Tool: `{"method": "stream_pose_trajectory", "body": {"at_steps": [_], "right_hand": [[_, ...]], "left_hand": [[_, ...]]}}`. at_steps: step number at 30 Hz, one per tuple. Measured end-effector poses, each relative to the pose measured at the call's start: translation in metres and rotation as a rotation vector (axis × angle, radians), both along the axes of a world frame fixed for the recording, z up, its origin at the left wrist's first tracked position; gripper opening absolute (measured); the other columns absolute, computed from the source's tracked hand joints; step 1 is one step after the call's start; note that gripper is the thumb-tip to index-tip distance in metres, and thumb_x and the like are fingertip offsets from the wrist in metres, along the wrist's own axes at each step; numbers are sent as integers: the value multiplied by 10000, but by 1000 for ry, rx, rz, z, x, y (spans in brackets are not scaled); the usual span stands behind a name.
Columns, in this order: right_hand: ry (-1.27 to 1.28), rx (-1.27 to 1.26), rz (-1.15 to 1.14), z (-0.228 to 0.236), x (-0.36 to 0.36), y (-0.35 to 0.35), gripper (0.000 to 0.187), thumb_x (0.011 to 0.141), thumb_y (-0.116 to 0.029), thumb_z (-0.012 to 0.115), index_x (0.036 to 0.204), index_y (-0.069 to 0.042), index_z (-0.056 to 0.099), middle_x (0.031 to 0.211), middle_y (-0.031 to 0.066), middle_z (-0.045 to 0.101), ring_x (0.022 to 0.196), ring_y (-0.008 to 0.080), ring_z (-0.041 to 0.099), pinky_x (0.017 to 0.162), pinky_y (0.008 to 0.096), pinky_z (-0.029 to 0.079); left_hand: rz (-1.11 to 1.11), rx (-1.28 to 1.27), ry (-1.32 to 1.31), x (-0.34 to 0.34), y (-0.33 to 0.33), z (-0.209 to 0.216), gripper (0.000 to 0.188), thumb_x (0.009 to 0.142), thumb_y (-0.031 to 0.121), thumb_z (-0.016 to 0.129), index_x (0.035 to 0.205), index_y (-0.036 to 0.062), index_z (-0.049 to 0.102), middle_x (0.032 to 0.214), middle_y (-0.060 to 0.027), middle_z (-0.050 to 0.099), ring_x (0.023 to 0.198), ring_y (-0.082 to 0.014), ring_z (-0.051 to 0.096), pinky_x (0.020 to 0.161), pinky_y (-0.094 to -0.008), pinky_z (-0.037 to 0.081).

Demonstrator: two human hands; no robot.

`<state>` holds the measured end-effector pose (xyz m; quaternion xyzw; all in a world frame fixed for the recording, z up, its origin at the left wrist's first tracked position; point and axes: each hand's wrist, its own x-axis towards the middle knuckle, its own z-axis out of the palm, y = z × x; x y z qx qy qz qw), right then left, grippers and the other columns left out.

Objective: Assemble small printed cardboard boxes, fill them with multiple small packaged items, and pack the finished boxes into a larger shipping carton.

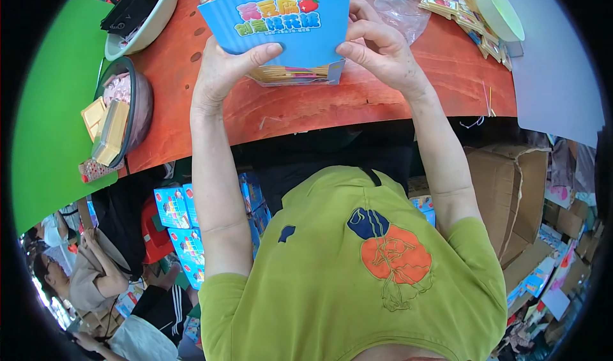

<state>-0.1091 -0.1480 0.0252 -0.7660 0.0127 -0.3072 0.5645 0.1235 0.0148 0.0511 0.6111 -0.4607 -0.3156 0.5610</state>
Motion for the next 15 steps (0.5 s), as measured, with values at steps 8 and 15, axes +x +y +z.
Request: {"method": "stream_pose_trajectory", "body": {"at_steps": [8, 15], "right_hand": [[4, -182, -5, 7, -11, 0, 69, 912, -77, 753, 935, -37, 702, 1427, 104, 501, 1387, 270, 455, 1164, 429, 340], [140, -385, -35, 40, -13, 7, 116, 900, -78, 749, 996, -42, 695, 1377, 119, 538, 1328, 281, 514, 1130, 414, 397]], "left_hand": [[-36, 38, -15, -2, -2, 5, 519, 729, 234, 930, 1159, 21, 733, 1091, -116, 764, 1019, -197, 724, 936, -371, 571], [-3, 111, -65, -8, 1, 14, 500, 723, 197, 920, 1156, 31, 733, 1083, -98, 766, 999, -186, 723, 935, -358, 565]]}}
